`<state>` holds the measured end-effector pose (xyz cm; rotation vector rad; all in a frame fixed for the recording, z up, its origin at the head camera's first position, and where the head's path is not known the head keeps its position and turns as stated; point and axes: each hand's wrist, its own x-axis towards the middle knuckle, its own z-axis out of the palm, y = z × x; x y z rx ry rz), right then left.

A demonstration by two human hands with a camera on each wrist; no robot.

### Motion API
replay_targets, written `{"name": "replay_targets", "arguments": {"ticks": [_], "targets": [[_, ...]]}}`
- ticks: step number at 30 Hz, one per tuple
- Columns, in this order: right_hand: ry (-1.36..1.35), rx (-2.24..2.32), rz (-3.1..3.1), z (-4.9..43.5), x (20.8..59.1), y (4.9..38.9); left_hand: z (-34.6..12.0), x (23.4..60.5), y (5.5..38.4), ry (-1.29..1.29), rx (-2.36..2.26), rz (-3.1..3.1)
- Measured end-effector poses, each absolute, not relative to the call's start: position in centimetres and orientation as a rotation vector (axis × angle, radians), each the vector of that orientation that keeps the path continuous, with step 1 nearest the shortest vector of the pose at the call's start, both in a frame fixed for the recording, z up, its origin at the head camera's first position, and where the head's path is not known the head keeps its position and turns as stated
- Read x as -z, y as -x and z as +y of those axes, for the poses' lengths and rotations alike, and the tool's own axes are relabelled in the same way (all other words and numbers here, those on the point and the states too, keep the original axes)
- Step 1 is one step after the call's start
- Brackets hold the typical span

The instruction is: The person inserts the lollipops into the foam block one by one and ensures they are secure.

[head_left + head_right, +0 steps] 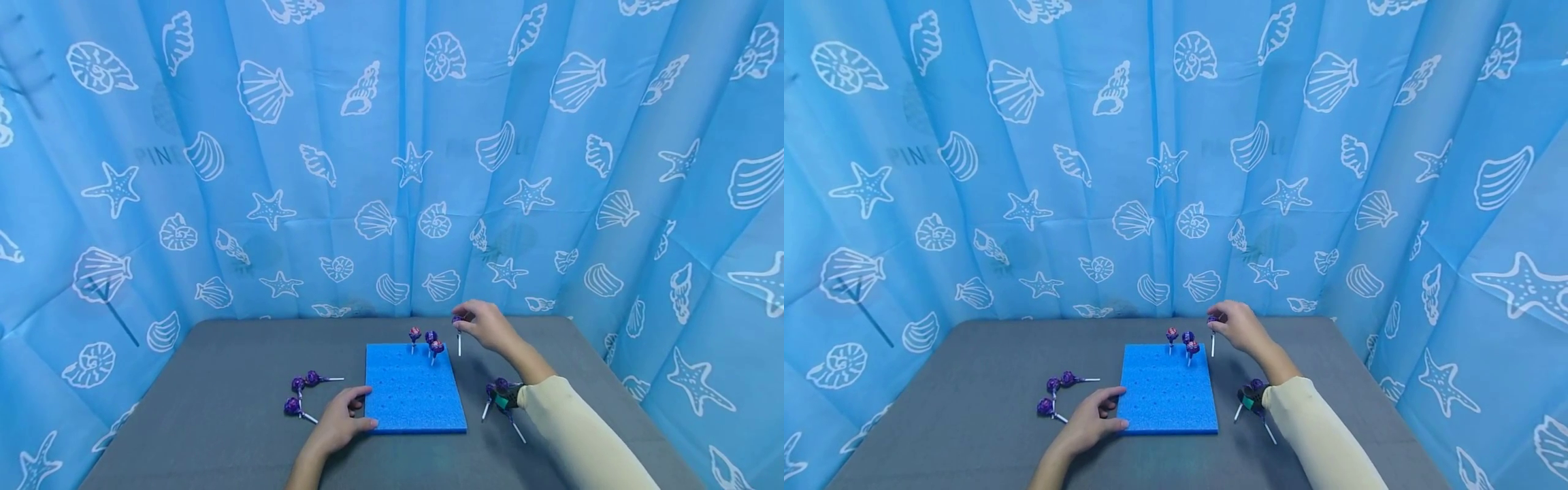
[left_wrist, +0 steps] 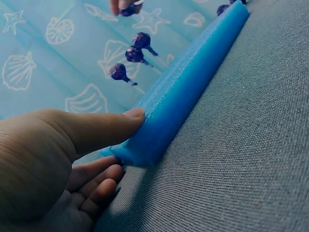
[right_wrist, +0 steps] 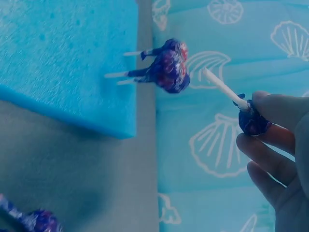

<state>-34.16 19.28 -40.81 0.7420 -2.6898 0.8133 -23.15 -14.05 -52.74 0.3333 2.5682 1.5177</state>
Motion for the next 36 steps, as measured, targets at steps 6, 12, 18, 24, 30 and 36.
{"name": "replay_targets", "arguments": {"ticks": [6,12,18,24,30,36], "targets": [[-0.725,-0.801,-2.599,18.3,40.3,34.5,-14.1,52.7,23.1,-0.346,-1.518,2.572],[-0.73,-0.826,-2.458,17.3,40.3,34.8,-14.1,52.8,23.1,-0.339,-1.523,2.561],[-0.738,-0.834,-2.35,16.3,40.7,34.9,-14.1,52.8,23.2,-0.326,-1.522,2.563],[-0.783,-0.853,-2.242,15.3,41.3,35.2,-14.0,52.7,23.2,-0.321,-1.533,2.564],[-0.778,-0.859,-2.2,14.1,41.8,35.2,-13.9,52.7,23.0,-0.311,-1.54,2.556],[-0.75,-0.896,-2.268,12.7,42.3,34.9,-14.0,52.7,23.1,-0.32,-1.538,2.561]]}}
